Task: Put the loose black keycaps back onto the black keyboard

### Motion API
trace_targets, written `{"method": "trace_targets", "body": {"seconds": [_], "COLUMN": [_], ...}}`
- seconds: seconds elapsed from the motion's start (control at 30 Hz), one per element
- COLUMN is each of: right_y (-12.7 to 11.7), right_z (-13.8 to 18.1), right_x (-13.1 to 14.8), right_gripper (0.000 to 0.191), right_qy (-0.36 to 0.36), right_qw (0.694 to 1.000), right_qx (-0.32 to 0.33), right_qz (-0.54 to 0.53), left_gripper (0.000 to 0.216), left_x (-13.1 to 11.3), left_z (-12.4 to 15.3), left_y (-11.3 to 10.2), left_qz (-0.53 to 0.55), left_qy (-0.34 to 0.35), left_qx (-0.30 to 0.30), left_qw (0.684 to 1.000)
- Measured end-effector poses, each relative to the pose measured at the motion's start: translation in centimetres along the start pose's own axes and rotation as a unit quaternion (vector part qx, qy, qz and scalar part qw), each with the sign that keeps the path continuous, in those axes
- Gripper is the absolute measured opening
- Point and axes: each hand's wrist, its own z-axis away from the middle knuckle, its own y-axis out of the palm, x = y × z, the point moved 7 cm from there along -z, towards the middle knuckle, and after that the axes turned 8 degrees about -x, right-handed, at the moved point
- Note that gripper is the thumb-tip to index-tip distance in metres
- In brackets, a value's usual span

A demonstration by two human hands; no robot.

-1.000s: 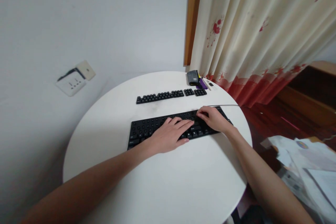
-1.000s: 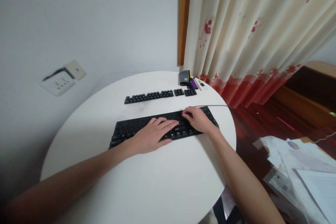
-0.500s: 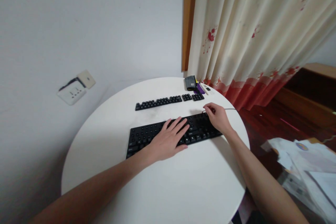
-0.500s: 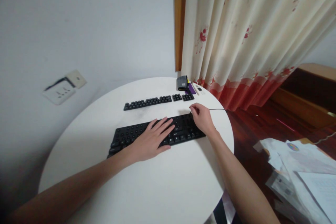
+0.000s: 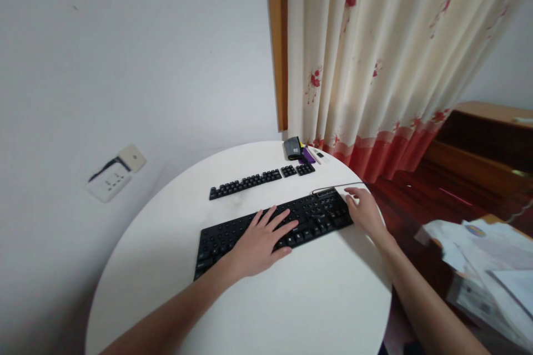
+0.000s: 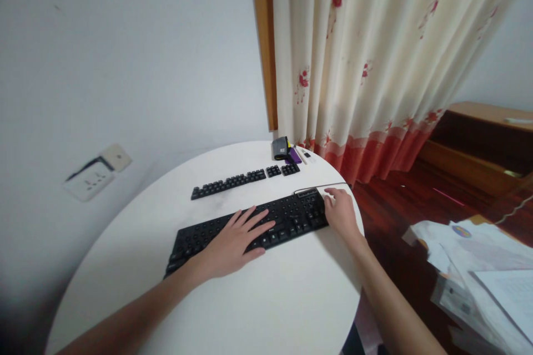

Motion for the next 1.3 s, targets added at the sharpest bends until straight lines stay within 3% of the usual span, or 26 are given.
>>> {"method": "trace_targets", "body": {"seconds": [0.17, 0.3, 0.43, 0.53, 0.7, 0.83, 1.07, 1.3], "right_y": [0.1, -0.3, 0.1, 2.4, 8.5, 11.4, 12.7, 12.8], "right_z": [3.4, 3.1, -0.6, -3.9, -7.6, -8.4, -8.1, -8.2], "right_x": [-0.6, 0.8, 2.9, 4.7, 6.4, 6.6, 5.7, 5.7], "right_gripper": [0.033, 0.031, 0.029, 0.030, 0.034, 0.036, 0.037, 0.033], "right_qy": [0.042, 0.009, -0.069, -0.130, -0.173, -0.185, -0.204, -0.219], "right_qw": [0.995, 0.995, 0.994, 0.987, 0.963, 0.954, 0.941, 0.938], "right_qx": [0.091, 0.097, 0.079, 0.096, 0.166, 0.185, 0.208, 0.211], "right_qz": [-0.025, -0.014, -0.006, 0.018, 0.120, 0.145, 0.173, 0.165], "left_gripper": [0.060, 0.051, 0.044, 0.037, 0.029, 0.027, 0.025, 0.023], "left_x": [0.7, 1.1, 2.2, 3.2, 4.9, 5.4, 5.4, 5.0], "left_z": [0.8, 0.7, -2.6, -6.8, -14.5, -18.0, -18.7, -18.6], "left_y": [-0.5, -1.9, -3.8, -4.4, -2.4, -0.4, 1.3, 1.3], "left_qz": [0.020, 0.056, 0.079, 0.058, -0.026, -0.050, -0.074, -0.067], "left_qy": [-0.001, -0.008, -0.056, -0.067, -0.092, -0.108, -0.125, -0.109], "left_qx": [0.041, 0.054, -0.042, -0.129, -0.161, -0.162, -0.168, -0.165], "left_qw": [0.999, 0.997, 0.994, 0.988, 0.982, 0.980, 0.975, 0.978]}}
